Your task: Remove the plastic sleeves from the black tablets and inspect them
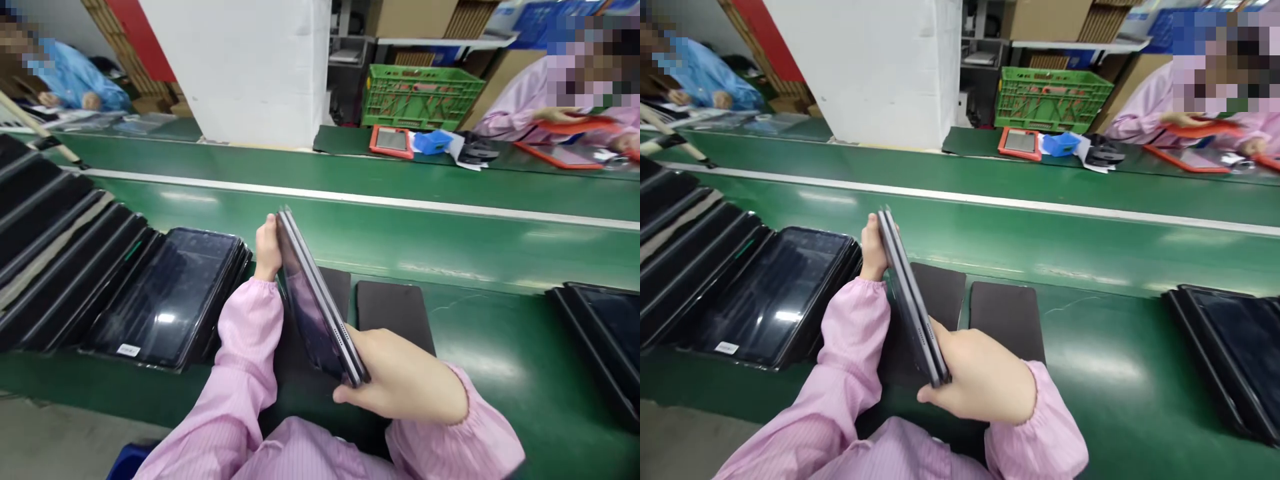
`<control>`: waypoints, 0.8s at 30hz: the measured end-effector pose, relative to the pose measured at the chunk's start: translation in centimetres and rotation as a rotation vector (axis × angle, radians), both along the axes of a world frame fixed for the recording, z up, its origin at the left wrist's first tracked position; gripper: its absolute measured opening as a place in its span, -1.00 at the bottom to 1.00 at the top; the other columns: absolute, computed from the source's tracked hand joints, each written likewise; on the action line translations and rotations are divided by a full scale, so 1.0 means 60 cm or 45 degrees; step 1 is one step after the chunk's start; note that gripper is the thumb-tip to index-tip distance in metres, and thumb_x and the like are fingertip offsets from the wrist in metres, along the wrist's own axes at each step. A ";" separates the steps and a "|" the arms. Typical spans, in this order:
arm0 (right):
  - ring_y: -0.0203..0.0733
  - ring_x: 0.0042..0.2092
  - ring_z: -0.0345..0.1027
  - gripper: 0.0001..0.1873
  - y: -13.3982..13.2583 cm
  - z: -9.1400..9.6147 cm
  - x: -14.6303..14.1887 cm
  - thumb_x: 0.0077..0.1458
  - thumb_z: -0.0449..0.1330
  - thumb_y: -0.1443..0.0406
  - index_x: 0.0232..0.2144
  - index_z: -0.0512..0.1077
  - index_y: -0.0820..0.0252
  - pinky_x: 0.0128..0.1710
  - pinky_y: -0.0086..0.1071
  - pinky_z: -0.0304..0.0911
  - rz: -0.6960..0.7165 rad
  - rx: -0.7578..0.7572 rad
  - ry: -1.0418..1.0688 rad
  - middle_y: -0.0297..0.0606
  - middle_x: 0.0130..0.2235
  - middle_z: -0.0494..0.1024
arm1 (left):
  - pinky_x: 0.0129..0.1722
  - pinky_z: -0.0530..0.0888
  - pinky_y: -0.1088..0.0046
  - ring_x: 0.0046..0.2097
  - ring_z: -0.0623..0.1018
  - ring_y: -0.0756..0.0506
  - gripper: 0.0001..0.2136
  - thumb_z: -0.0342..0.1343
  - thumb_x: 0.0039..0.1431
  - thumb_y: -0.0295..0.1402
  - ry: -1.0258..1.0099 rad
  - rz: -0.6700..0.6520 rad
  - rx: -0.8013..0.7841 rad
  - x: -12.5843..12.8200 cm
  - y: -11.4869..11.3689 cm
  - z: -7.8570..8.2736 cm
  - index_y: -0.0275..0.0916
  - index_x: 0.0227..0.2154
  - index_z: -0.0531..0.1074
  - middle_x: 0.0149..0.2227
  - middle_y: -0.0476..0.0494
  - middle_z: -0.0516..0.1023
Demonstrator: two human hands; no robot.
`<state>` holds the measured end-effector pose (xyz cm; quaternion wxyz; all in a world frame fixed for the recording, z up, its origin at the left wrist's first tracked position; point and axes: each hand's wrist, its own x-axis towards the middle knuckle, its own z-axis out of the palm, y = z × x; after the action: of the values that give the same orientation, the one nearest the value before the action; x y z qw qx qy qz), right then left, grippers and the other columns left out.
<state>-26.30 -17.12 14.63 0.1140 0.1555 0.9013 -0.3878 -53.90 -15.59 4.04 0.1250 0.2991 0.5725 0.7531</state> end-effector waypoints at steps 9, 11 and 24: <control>-0.17 -0.15 0.54 -0.24 0.035 -0.018 -0.015 -0.02 0.43 0.27 0.22 0.30 0.24 -0.21 -0.38 0.41 0.144 -0.275 -0.029 -0.26 -0.08 0.65 | -0.57 0.17 0.43 -0.55 0.28 0.00 -0.36 -0.13 0.12 0.35 0.064 -0.120 0.074 -0.005 0.012 -0.030 -0.18 -0.62 0.24 -0.60 -0.01 0.25; -0.17 -0.16 0.54 -0.32 0.038 -0.016 -0.010 -0.01 0.43 0.25 0.16 0.38 0.22 -0.22 -0.38 0.41 0.148 -0.286 -0.006 -0.28 -0.11 0.66 | -0.57 0.15 0.43 -0.56 0.25 0.01 -0.36 -0.14 0.12 0.35 0.102 -0.120 0.067 -0.001 0.009 -0.021 -0.18 -0.63 0.22 -0.61 0.01 0.22; -0.18 -0.23 0.55 -0.84 0.056 -0.001 0.005 0.10 0.31 0.32 -0.21 0.55 0.15 -0.22 -0.34 0.44 0.046 -0.334 0.027 -0.34 -0.24 0.67 | -0.47 0.20 0.44 -0.50 0.17 0.00 -0.38 -0.06 0.12 0.31 0.205 -0.081 0.003 0.045 0.006 0.023 -0.18 -0.64 0.07 -0.58 0.04 0.09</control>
<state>-25.99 -13.78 14.56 0.1307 0.1188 0.8467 -0.5019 -51.20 -15.21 5.43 0.1020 0.3767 0.5703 0.7228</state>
